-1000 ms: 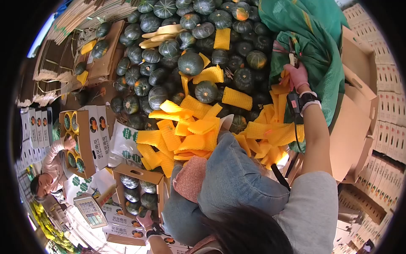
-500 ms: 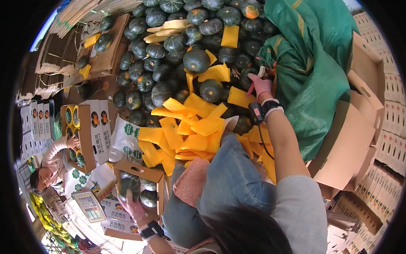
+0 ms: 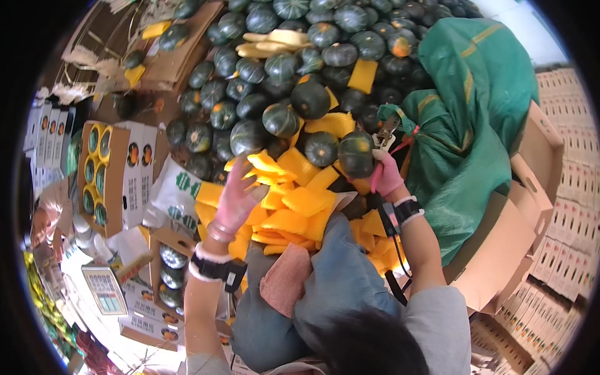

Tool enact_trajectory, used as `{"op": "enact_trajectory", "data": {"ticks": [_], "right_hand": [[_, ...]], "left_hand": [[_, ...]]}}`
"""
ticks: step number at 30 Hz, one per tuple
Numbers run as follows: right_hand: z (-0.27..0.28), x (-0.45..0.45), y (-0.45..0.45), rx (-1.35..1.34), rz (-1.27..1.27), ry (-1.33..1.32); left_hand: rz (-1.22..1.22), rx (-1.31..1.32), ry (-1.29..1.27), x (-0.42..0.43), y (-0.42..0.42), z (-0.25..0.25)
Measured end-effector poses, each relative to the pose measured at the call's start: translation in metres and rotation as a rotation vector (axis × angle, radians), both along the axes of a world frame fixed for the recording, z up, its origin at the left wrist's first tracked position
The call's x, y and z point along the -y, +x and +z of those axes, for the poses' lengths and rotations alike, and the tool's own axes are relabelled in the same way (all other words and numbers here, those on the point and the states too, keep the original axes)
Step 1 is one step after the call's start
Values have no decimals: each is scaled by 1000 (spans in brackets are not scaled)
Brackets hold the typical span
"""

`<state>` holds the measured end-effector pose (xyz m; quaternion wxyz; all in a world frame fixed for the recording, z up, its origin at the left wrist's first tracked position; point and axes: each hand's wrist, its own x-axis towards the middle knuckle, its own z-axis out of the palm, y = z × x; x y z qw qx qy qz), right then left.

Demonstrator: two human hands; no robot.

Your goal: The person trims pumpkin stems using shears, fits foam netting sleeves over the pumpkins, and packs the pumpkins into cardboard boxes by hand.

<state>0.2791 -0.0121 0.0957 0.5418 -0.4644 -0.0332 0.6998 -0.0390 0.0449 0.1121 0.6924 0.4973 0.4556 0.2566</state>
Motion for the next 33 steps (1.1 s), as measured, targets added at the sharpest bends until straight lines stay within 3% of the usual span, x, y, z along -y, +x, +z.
{"op": "enact_trajectory", "data": {"ticks": [2, 3, 5, 6, 13, 17, 19, 21, 24, 27, 29, 31, 33], "right_hand": [[29, -1, -34, -227, 40, 21], [25, -3, -41, -91, 171, 84], [8, -9, -47, 113, 419, 159], [2, -13, -51, 184, 537, 167], [25, 15, -26, 436, 628, 105], [36, 44, 20, 455, 597, 159], [41, 59, 46, 350, 525, 127], [43, 62, 46, 290, 460, 159], [50, 73, 41, 365, 390, 106], [56, 74, 26, 396, 363, 53], [57, 77, 22, 341, 408, 79], [60, 79, 22, 274, 467, 132], [64, 83, 19, 330, 414, 96]], "left_hand": [[-6, 210, -293, 2, 15, -2], [-35, 309, -481, 4, 21, -1], [-138, 984, -674, 11, 46, -6], [-131, 964, -635, 8, 44, -9], [20, 822, -371, 17, -38, -3], [409, 758, -278, 95, -172, 1], [688, 588, -110, 144, -218, 22], [998, 389, 4, 198, -263, 9], [1480, -145, -160, 246, -281, 13], [1582, -353, -189, 284, -304, -27], [1027, -1053, 325, 307, -306, -30], [1014, -1033, 207, 316, -309, -33], [1505, -260, -507, 312, -315, -32]]}}
